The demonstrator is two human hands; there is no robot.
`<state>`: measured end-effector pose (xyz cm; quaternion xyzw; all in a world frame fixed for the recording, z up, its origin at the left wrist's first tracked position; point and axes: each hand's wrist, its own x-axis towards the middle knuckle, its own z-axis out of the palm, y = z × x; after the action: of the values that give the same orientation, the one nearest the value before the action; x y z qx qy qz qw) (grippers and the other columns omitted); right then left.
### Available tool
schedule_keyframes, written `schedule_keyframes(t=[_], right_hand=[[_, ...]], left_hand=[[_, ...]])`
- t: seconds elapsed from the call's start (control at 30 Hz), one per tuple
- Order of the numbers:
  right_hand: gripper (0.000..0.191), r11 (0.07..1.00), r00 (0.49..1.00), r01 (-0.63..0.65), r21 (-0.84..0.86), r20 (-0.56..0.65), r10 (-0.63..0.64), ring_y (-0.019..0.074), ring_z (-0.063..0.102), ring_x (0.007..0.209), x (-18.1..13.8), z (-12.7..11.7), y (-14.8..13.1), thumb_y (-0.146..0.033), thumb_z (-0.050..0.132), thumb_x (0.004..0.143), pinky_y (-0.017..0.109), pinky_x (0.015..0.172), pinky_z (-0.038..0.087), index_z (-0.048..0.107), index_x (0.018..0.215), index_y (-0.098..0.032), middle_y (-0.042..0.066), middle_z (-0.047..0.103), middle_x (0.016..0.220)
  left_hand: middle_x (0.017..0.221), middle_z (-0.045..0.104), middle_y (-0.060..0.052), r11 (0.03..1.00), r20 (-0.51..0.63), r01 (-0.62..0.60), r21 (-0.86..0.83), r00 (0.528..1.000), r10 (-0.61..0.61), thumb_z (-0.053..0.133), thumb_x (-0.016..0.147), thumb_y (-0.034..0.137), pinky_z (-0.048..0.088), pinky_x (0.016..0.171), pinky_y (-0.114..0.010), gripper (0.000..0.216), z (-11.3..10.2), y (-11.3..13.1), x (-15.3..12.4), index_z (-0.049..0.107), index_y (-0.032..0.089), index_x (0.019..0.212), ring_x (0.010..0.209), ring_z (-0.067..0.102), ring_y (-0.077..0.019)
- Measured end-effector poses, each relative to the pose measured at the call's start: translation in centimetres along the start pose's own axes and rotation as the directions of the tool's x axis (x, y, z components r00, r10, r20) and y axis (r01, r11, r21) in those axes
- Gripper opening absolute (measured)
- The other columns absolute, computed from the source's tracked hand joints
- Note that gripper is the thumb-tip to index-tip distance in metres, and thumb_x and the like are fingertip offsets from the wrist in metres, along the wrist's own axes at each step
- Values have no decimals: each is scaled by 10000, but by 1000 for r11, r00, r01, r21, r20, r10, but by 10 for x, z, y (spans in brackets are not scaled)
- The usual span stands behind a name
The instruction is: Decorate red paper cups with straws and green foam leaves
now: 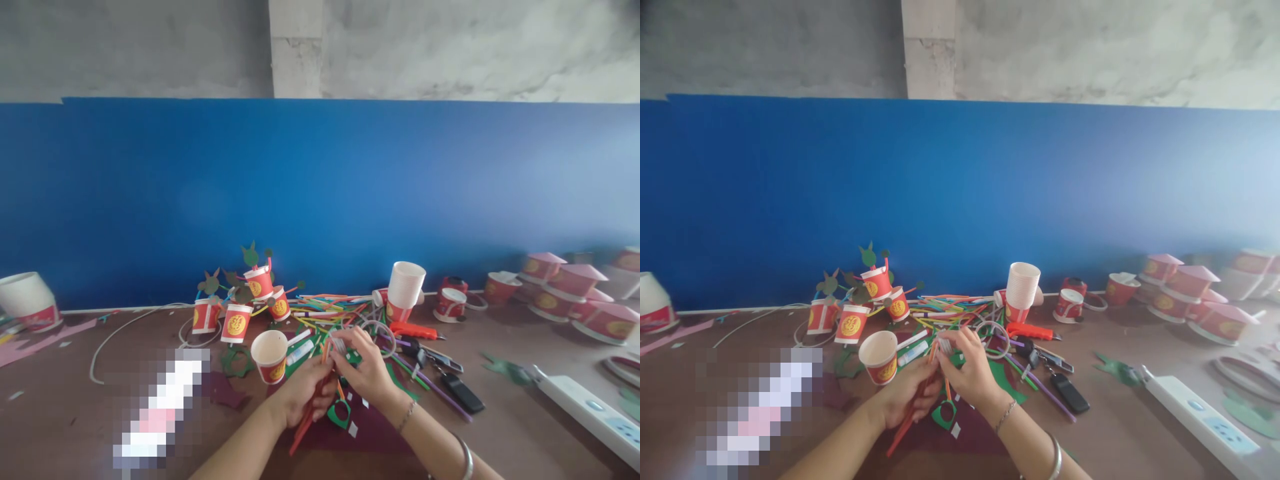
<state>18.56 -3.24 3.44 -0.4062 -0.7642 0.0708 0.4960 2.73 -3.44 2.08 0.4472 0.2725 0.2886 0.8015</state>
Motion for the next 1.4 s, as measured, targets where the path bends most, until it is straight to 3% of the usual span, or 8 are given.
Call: schedule_keyframes(t=[0.17, 0.37, 0.47, 0.57, 0.67, 0.97, 1.13, 1.4], right_hand=[[197, 999, 999, 20, -51, 39, -18, 206, 558, 812, -1, 0, -1, -216, 562, 816, 352, 765, 456, 604, 1008, -233, 47, 627, 867], [221, 965, 969, -244, 91, -16, 247, 202, 586, 836, 7, -1, 11, -275, 571, 804, 336, 792, 464, 602, 1014, -214, 47, 647, 906], [222, 922, 939, -343, 182, 82, 333, 178, 571, 741, 13, -6, 15, -323, 578, 786, 301, 706, 463, 627, 961, -195, 27, 643, 821], [240, 836, 892, -447, 317, 235, 387, 138, 505, 576, 17, -8, 12, -370, 501, 827, 251, 556, 411, 627, 877, -173, -16, 555, 608], [257, 768, 863, -504, 396, 271, 426, 113, 428, 483, 18, -6, 5, -380, 457, 833, 231, 483, 350, 602, 790, -173, -51, 443, 500], [245, 841, 893, -443, 311, 239, 382, 125, 482, 547, 12, -1, -1, -338, 491, 831, 235, 524, 396, 669, 843, -171, -13, 538, 595], [227, 885, 915, -389, 254, 222, 338, 139, 534, 591, 11, -1, 1, -311, 494, 839, 242, 556, 435, 681, 863, -185, 6, 607, 663], [226, 941, 941, -326, 88, 124, 315, 173, 574, 648, 14, -6, 0, -312, 487, 845, 276, 624, 436, 677, 786, -203, 22, 647, 693]], left_hand=[[491, 335, 116, 1000, -4, -3, 5, 1000, 3, 578, 743, 623, 125, 307, -166, 449, 0, -1, 0, 385, 221, 792, 337, 171, -29], [491, 306, 123, 1000, -76, 13, 26, 997, -11, 552, 745, 645, 64, 338, -184, 459, -1, 5, 0, 377, 222, 788, 344, 128, -23], [488, 305, 125, 999, -128, 10, 40, 992, -4, 560, 720, 658, 48, 342, -191, 478, -1, 5, 1, 370, 221, 764, 344, 118, -19], [479, 310, 128, 999, -199, -13, 50, 980, 22, 552, 713, 656, 45, 339, -190, 475, 0, 4, 4, 363, 223, 758, 336, 124, -18], [484, 318, 126, 997, -241, -22, 70, 970, 38, 531, 733, 639, 59, 336, -185, 456, 2, 2, 5, 341, 224, 739, 332, 133, -16], [475, 336, 123, 998, -136, 2, 69, 991, 8, 521, 743, 668, 126, 323, -171, 468, 4, 2, 1, 375, 224, 764, 323, 183, -22], [481, 388, 102, 990, -97, -63, 125, 992, 75, 492, 762, 675, 123, 313, -175, 483, 2, 2, 2, 451, 198, 819, 314, 247, -27], [479, 313, 134, 993, -186, -41, 112, 981, 61, 521, 723, 695, 89, 321, -173, 502, 0, 0, 4, 354, 222, 752, 317, 141, -10]])
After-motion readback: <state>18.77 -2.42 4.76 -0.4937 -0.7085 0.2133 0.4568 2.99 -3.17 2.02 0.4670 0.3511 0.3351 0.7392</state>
